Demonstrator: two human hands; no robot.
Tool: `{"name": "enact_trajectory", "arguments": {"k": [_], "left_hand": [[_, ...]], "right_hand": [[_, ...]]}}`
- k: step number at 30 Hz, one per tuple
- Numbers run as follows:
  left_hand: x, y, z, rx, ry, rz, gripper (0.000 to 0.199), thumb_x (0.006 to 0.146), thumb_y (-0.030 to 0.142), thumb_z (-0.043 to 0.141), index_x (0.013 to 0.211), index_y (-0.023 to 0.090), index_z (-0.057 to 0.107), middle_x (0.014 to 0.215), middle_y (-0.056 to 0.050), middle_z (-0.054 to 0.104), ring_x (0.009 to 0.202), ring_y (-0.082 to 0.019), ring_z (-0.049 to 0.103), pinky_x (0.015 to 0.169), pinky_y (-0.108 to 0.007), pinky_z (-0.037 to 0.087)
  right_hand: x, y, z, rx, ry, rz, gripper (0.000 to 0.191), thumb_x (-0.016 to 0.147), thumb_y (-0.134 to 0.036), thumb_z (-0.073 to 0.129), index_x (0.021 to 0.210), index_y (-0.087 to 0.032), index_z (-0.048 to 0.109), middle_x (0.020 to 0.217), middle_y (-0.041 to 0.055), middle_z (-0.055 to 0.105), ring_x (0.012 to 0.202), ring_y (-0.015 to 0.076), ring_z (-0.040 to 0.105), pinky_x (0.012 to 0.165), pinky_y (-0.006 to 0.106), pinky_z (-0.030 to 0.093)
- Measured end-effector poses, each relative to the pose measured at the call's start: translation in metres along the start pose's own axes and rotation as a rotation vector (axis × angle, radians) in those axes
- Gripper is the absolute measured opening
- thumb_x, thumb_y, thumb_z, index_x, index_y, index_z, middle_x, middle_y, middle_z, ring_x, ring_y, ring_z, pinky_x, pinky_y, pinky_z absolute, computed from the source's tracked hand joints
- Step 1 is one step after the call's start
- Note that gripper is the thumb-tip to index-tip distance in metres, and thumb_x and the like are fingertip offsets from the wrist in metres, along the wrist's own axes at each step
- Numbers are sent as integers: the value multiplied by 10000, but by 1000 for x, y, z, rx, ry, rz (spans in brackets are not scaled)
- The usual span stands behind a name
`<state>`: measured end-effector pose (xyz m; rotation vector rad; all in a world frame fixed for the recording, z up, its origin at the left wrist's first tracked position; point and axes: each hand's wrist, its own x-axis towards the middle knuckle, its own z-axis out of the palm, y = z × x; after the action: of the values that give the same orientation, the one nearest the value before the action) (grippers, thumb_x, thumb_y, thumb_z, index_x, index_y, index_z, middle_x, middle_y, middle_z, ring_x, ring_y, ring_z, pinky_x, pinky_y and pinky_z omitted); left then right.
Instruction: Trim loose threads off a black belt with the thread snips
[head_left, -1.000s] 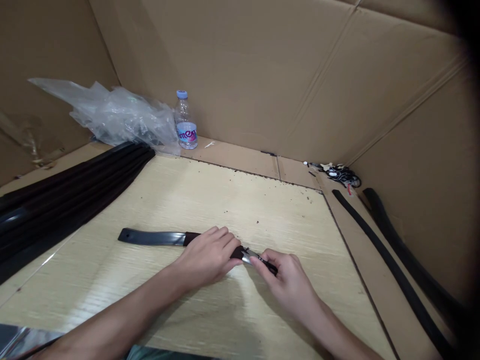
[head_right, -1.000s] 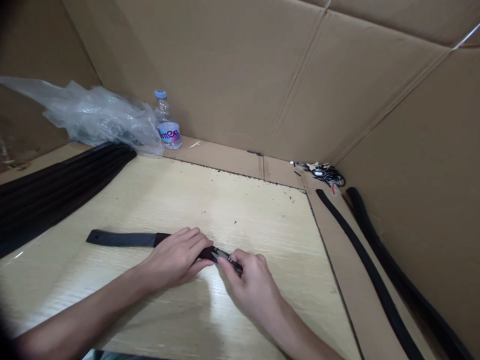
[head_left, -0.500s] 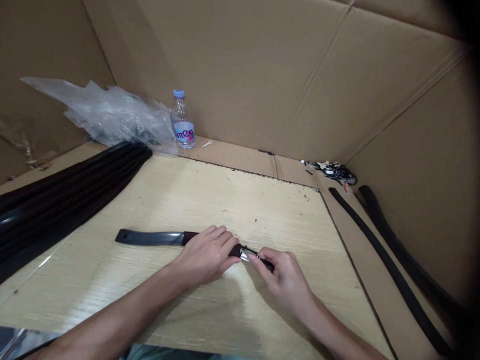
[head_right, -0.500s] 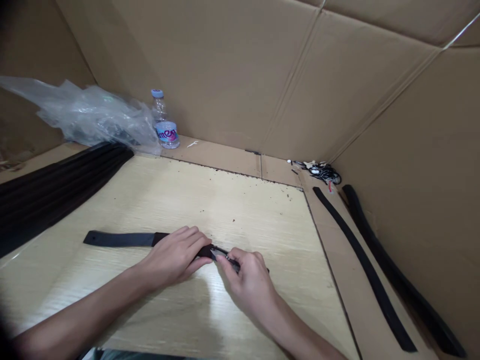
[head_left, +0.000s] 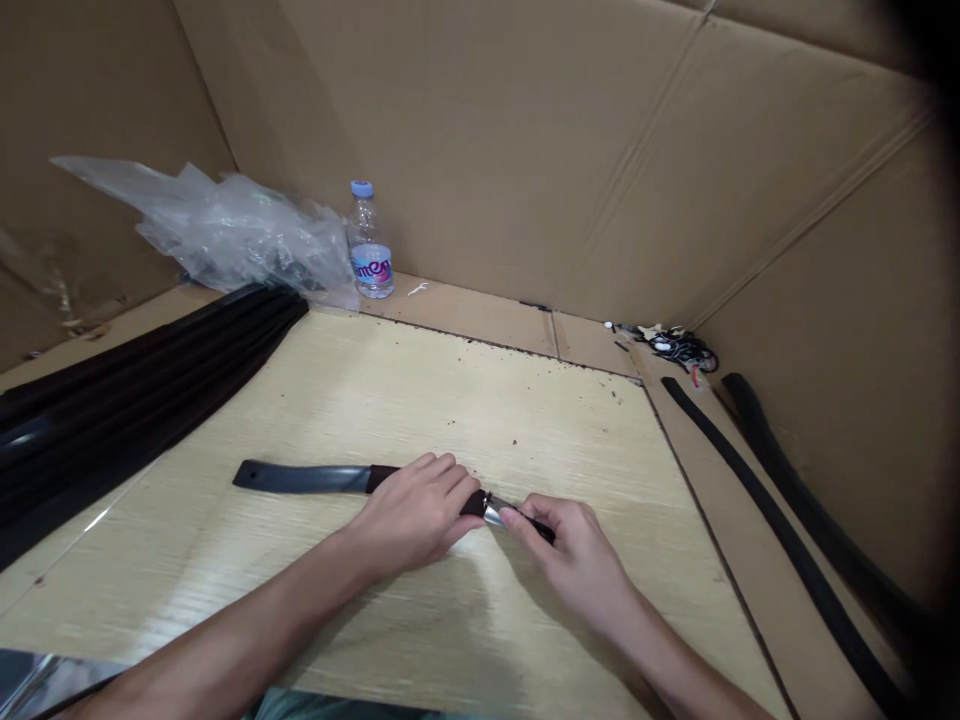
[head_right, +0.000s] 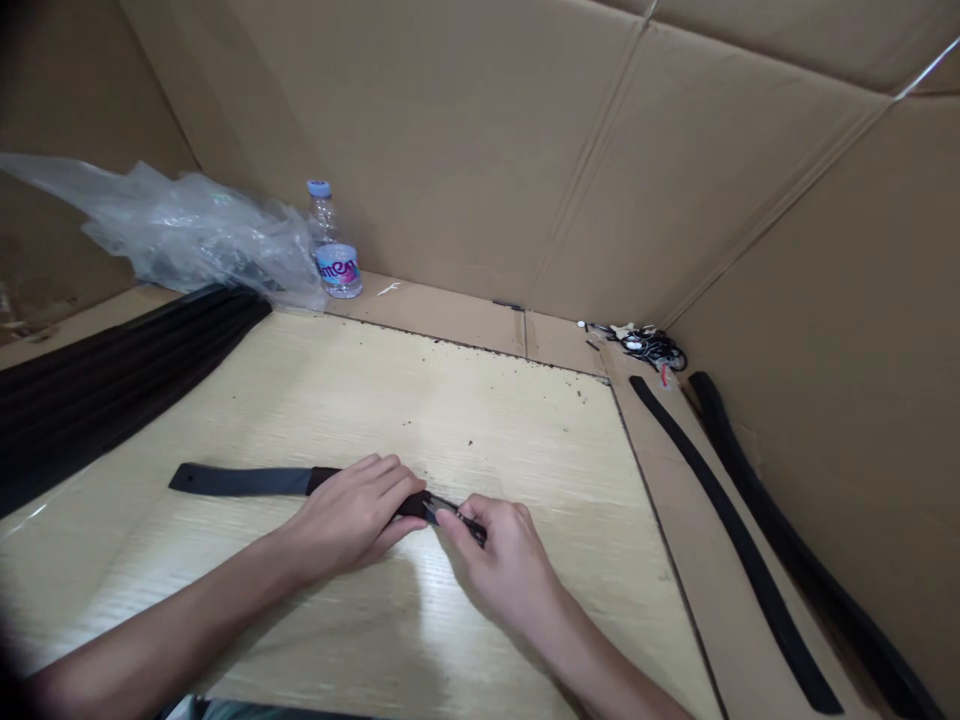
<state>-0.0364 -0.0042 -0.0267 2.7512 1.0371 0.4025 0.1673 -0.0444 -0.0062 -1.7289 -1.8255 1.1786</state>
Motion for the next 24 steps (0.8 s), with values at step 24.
{"name": "enact_trajectory", "arguments": {"k": [24], "left_hand": [[0,1,-1,-14,25,8,279,889,396,499,1016,159,571,883,-51,636,844,-203,561,730,-328,417]], "right_hand": [[4,3,-3,103,-73,73,409,865,-462,495,623,-136,536,562,-20,403,533,95,331,484,231,240]]}}
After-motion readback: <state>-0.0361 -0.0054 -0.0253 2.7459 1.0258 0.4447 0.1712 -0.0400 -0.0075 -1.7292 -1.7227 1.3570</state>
